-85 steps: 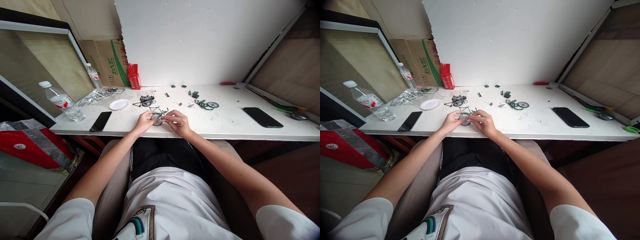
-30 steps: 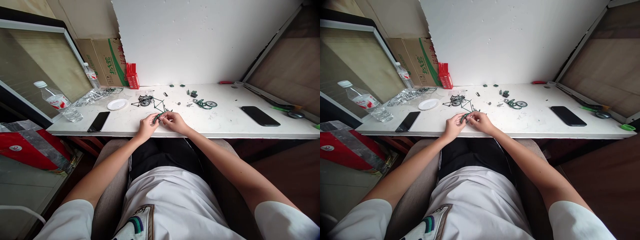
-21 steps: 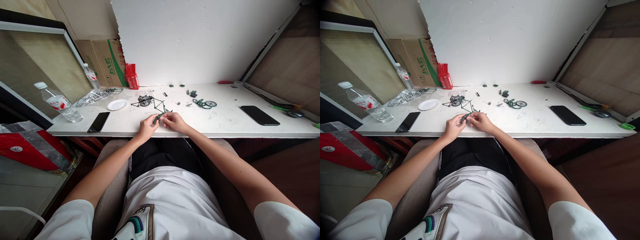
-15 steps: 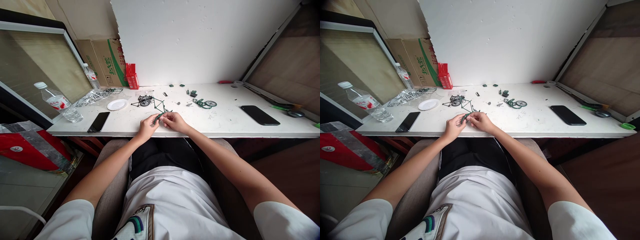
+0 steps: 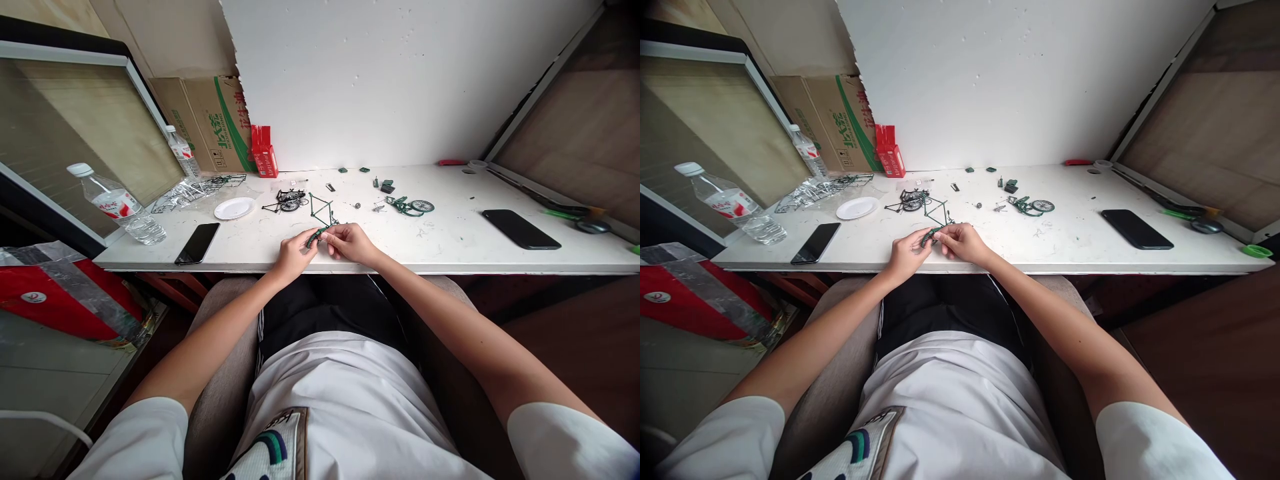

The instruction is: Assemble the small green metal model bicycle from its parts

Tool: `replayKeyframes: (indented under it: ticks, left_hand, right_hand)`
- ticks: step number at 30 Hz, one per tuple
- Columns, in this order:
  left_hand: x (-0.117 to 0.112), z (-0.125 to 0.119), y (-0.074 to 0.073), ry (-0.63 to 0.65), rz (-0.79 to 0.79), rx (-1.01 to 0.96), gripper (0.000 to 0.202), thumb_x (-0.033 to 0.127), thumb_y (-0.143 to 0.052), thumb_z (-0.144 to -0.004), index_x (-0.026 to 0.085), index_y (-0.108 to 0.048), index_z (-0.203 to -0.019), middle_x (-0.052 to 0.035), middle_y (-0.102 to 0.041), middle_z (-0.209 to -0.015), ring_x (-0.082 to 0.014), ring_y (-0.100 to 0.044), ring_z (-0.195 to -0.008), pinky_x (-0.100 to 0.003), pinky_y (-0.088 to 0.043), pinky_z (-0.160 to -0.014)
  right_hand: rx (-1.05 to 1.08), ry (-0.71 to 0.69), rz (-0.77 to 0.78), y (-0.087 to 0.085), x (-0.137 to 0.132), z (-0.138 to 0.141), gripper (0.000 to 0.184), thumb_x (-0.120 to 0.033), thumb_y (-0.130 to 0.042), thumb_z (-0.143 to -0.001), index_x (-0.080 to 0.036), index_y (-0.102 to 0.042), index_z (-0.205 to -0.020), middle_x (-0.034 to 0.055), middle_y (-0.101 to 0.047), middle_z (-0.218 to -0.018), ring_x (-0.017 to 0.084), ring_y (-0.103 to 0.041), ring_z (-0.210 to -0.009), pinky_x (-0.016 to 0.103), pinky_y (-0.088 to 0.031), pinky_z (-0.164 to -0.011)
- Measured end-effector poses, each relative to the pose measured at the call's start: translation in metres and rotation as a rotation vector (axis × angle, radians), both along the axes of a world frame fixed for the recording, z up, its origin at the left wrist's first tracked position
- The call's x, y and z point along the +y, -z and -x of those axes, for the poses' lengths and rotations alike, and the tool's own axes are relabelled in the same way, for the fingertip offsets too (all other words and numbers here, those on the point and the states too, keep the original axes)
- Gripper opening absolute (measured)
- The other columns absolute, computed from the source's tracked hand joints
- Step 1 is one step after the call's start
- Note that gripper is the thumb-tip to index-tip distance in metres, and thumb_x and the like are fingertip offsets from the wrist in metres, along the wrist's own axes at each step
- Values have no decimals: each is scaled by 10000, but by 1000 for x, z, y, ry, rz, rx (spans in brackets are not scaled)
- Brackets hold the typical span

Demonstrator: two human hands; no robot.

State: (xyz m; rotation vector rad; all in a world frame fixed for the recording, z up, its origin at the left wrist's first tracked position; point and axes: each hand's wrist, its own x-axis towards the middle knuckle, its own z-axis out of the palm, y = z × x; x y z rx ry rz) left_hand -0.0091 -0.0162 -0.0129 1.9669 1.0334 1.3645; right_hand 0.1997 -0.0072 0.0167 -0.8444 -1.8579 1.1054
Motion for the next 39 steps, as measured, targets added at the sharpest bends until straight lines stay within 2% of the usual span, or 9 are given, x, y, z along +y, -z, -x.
replayKeyframes:
  ticks: [13, 20, 26, 31, 39]
  left_hand:
    - [7, 1, 9, -56, -299, 65, 335, 238, -668, -946, 174, -756, -1262, -104, -809, -1188, -219, -802, -989, -320, -669, -925]
    - [6, 2, 8, -48, -306, 89, 327, 217, -674, -942, 180, -745, -1259, -103, -809, -1182, -225, -801, -1009, -327, -668, -927]
    - [6, 3, 7, -37, -298, 103, 300, 207, -679, -931, 180, -741, -1223, -103, -808, -1184, -230, -800, -1023, -331, -653, -956]
    - [6, 4, 7, -37, -289, 124, 290, 215, -691, -918, 190, -741, -1203, -98, -810, -1180, -231, -801, -1023, -326, -651, -954]
    - [7, 5, 8, -20, -265, 117, 296, 217, -711, -905, 196, -736, -1199, -99, -807, -1183, -232, -800, -1023, -336, -654, -956]
  right_hand:
    - [23, -17, 8, -3, 0, 0, 591, -735, -710, -874, -144, -737, -893, 31, -704, -649, 121, -612, -498, 233, -495, -506]
    - [30, -14, 9, -2, 0, 1, 589, -740, -717, -864, -151, -717, -859, 37, -713, -655, 122, -613, -494, 235, -497, -503]
    - [63, -94, 32, 3, 4, 2, 546, -708, -723, -885, -165, -664, -902, 56, -764, -749, 126, -657, -553, 237, -539, -561]
    - [77, -131, 51, 4, 3, 1, 543, -695, -708, -906, -153, -673, -930, 81, -785, -789, 128, -661, -531, 243, -543, -537]
    - [68, -97, 66, 1, -3, 3, 568, -728, -695, -894, -161, -658, -914, 79, -780, -773, 129, -669, -532, 206, -483, -442]
